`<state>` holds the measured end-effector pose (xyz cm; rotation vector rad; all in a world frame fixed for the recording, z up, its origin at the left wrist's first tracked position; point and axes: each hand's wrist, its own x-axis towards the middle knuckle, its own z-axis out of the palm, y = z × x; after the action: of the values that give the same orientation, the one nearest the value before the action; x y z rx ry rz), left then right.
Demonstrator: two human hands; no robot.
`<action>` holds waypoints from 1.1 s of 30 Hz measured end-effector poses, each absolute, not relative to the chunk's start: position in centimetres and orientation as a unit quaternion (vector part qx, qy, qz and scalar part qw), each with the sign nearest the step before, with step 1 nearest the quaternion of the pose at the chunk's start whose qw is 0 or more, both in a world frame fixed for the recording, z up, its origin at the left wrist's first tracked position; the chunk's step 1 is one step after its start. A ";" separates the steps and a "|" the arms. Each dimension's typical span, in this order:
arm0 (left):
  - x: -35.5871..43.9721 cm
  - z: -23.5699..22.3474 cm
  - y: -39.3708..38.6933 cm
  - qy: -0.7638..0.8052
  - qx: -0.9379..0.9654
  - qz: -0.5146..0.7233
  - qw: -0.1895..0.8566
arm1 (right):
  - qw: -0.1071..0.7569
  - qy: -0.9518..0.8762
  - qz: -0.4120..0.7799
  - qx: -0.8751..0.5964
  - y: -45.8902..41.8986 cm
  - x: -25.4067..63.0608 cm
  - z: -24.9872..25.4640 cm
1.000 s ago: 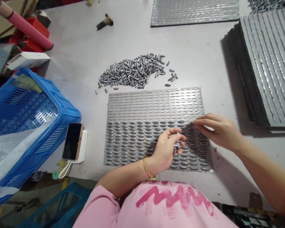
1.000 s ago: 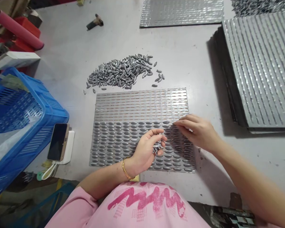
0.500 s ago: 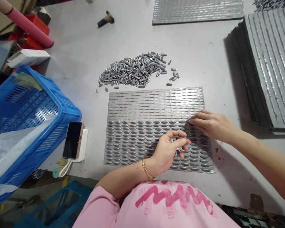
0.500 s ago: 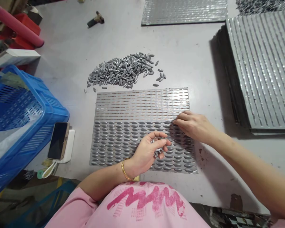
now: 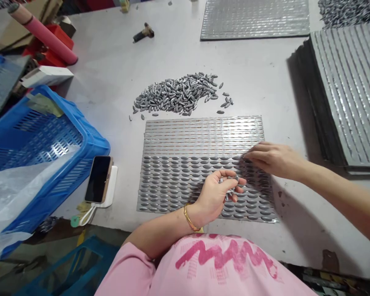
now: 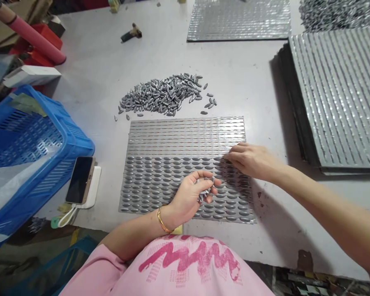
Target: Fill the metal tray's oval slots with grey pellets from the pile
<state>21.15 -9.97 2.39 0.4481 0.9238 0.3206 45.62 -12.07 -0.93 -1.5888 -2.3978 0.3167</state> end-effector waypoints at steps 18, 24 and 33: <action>22.2 1.4 -10.6 0.413 0.274 0.087 0.864 | 0.428 -0.540 0.392 -0.610 -19.2 40.0 0.6; 22.8 1.2 -11.0 0.411 0.309 0.074 0.855 | 0.440 -0.476 0.360 -0.671 -20.8 38.7 0.2; 23.0 1.7 -10.7 0.413 0.282 0.047 0.865 | 0.360 -0.578 0.262 -0.684 -19.4 43.6 0.1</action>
<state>23.04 -10.70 1.67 0.5912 0.8650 0.0983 43.58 -19.38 0.13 -1.7627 -1.4889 0.6746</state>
